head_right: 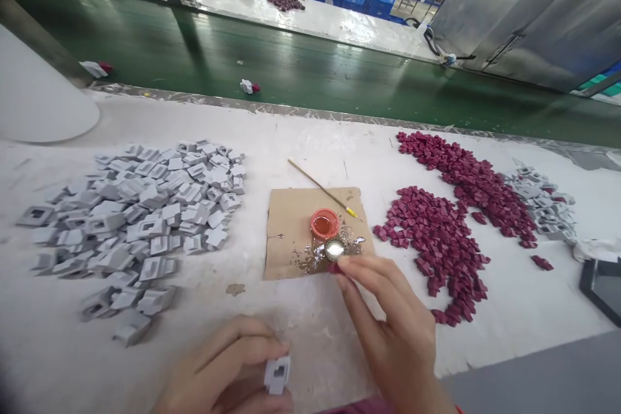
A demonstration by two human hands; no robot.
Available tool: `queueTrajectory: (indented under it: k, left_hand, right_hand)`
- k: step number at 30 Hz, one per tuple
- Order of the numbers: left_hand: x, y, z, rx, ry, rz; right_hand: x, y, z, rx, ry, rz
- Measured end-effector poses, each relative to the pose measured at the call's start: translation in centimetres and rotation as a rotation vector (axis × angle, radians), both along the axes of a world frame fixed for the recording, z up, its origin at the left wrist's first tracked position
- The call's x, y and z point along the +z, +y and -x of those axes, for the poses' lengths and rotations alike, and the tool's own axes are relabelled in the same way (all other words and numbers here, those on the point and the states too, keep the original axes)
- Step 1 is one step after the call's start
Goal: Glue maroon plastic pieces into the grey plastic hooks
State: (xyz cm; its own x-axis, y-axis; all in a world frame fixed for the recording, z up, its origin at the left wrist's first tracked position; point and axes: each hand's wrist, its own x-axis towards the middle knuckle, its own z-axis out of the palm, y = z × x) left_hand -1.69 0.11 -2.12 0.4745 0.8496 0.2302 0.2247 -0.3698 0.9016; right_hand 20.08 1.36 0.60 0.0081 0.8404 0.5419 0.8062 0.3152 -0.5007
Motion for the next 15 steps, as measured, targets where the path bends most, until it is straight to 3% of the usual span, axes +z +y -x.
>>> queueTrajectory:
  k: [3,9,15]
  left_hand:
    - [-0.6,0.2,-0.4,0.024,0.155,-0.225]
    - [-0.4,-0.1,-0.7,0.022,0.242,-0.158]
    - [-0.5,-0.1,-0.5,0.025,0.236,-0.163]
  right_hand:
    - [-0.6,-1.2,1.5,0.008,0.130,0.057]
    - [-1.7,-4.1,3.2,0.100,0.299,0.121]
    - [-2.1,-5.4,3.0,0.298,0.329,0.141]
